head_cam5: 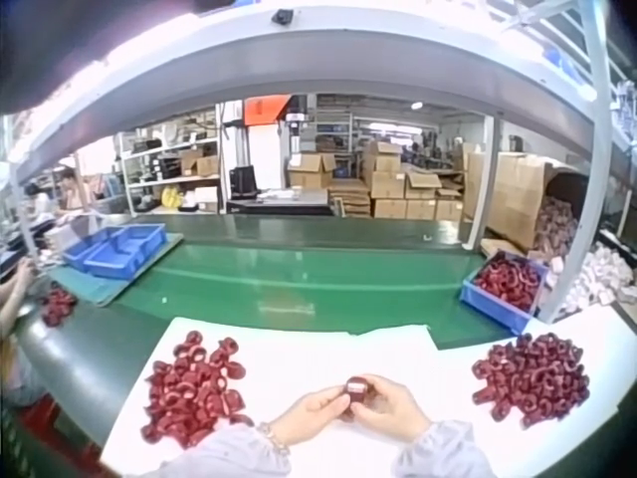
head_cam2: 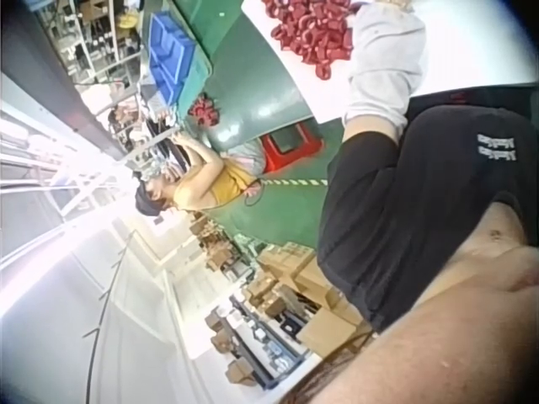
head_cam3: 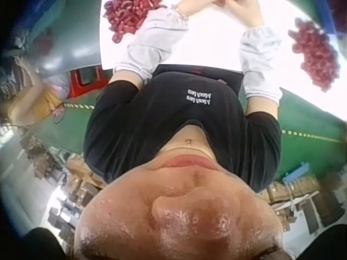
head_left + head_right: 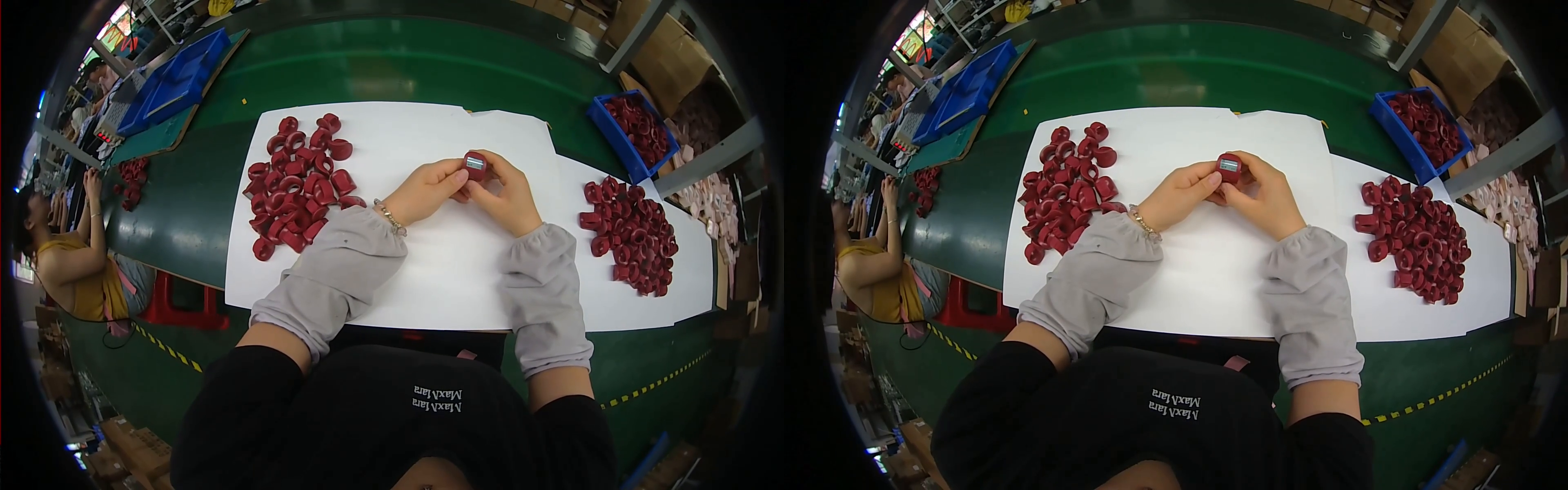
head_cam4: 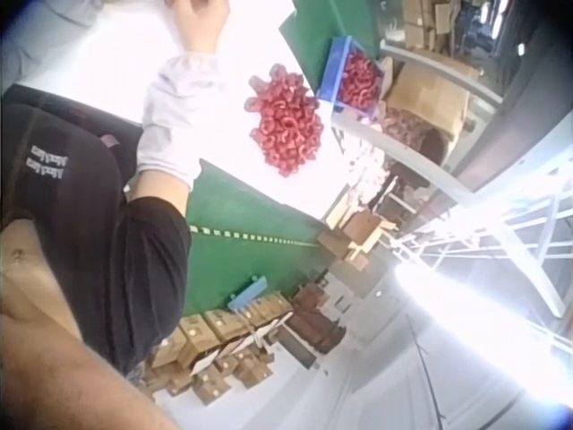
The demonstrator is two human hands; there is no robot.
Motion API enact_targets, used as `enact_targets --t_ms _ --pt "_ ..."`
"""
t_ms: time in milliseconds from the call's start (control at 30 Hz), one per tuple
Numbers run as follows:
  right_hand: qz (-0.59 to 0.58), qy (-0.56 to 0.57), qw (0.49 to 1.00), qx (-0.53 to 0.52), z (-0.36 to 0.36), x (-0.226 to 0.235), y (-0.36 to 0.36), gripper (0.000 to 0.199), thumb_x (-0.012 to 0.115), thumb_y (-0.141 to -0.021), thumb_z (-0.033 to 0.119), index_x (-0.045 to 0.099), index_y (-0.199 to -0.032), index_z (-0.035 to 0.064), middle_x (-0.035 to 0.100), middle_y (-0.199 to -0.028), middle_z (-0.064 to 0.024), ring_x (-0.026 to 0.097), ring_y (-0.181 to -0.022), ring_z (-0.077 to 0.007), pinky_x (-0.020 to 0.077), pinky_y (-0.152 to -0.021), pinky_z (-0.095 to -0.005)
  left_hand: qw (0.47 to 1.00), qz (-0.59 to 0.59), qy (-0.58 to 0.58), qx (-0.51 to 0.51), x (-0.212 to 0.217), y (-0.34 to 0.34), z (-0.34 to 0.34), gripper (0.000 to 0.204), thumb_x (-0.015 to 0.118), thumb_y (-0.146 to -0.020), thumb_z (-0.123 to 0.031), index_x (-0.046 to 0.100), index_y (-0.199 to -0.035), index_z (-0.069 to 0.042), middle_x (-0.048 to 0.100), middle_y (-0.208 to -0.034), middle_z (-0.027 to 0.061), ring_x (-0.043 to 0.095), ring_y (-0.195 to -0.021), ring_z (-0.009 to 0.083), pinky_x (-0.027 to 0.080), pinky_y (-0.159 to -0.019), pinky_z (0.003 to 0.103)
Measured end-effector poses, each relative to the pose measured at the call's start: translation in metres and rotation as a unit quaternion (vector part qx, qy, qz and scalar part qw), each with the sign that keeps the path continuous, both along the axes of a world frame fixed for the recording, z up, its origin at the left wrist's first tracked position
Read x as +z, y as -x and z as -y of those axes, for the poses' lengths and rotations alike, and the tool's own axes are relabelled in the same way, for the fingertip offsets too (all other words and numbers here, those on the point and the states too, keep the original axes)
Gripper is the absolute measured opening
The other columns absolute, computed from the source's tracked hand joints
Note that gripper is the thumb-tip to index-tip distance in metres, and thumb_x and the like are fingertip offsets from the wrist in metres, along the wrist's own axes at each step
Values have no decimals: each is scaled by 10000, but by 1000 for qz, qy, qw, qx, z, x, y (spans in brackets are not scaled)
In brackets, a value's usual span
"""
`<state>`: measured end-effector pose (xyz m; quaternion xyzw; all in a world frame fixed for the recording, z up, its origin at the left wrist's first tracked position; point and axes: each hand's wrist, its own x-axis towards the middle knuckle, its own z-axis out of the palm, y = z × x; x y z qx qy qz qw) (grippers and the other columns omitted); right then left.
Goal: Inspecting and sorting small red industrial components at a factory workbench.
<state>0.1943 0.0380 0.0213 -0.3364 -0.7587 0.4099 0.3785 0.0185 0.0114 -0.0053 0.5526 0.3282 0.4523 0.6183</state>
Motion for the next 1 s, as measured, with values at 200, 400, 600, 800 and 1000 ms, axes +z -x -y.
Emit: enact_targets --t_ms 200,400,600,800,1000 --pt "19 -10 1000 -11 -1 0 1 366 640 -766 74 543 -1107 -17 623 -963 -88 596 -867 -157 471 -798 -277 1000 5 -3 0 -1 0 0 331 411 -970 -173 475 -1221 34 572 -1092 92 591 -930 158 491 -844 283" --pt "17 -15 1000 -8 -2 1 0 360 638 -766 72 543 -1102 -15 622 -967 -86 596 -867 -155 475 -791 -277 1000 6 -2 13 -1 -2 1 321 417 -967 -173 492 -1210 23 586 -1044 76 586 -890 135 492 -817 271" --pt "1 -16 1000 4 -7 -3 -3 358 643 -765 60 543 -1101 -9 616 -961 -74 592 -862 -143 477 -786 -271 1000 -14 -7 8 0 -1 -3 332 414 -966 -166 472 -1225 32 581 -1074 90 590 -921 153 492 -832 282" --pt "-157 251 954 -42 -2 6 0 293 616 -821 123 549 -1073 -8 616 -935 -75 579 -782 -125 474 -679 -239 998 15 42 45 9 1 4 302 404 -966 -176 443 -1205 5 586 -1011 129 586 -890 163 495 -815 300" --pt "-479 233 847 -12 -104 27 -81 220 547 -912 258 557 -1029 72 585 -993 -63 565 -851 -146 443 -706 -242 998 -6 38 58 8 -4 4 270 416 -962 -196 455 -1153 -10 590 -994 127 577 -868 155 489 -802 284"
